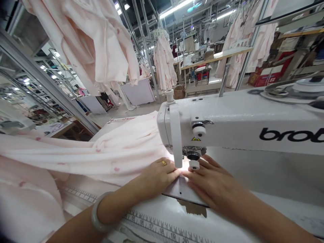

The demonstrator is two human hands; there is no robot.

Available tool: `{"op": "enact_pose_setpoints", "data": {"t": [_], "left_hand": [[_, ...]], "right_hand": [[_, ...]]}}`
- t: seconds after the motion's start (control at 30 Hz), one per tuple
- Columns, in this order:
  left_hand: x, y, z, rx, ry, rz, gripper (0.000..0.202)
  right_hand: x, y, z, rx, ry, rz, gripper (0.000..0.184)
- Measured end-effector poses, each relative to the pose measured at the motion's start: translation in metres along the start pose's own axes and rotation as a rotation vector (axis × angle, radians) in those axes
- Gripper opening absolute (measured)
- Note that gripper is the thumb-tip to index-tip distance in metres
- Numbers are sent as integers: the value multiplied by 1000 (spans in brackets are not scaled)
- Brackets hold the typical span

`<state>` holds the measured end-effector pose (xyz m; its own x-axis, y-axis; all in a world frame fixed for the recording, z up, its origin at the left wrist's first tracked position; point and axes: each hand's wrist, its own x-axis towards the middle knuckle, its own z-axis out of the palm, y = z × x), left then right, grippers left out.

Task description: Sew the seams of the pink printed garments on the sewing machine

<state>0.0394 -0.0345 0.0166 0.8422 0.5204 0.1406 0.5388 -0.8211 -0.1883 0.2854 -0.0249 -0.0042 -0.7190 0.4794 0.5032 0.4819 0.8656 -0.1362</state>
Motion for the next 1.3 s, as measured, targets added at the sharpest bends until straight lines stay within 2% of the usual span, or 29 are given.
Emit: {"op": "enact_pose_setpoints", "data": {"t": [0.1, 0.27, 0.4, 0.63, 0.83, 1.1, 1.3], "left_hand": [[0, 1, 1, 10, 8, -5, 16], [-5, 2, 7, -9, 87, -45, 21], [-9, 2, 10, -19, 102, -33, 23], [-4, -3, 8, 39, 6, -82, 25], [-1, -5, 9, 38, -83, -159, 41], [1, -4, 3, -90, -114, -207, 42], [-1, -7, 4, -127, -83, -203, 43]], "right_hand": [[1, -2, 1, -11, -60, -63, 31], [3, -5, 1, -32, -50, -37, 32], [5, -10, -4, -57, -42, -26, 39], [-1, -4, 5, -134, -73, 64, 35], [-8, 7, 13, -145, -92, 101, 36], [-6, 12, 12, -124, -138, 107, 34], [-7, 16, 14, -195, -141, 80, 37]]}}
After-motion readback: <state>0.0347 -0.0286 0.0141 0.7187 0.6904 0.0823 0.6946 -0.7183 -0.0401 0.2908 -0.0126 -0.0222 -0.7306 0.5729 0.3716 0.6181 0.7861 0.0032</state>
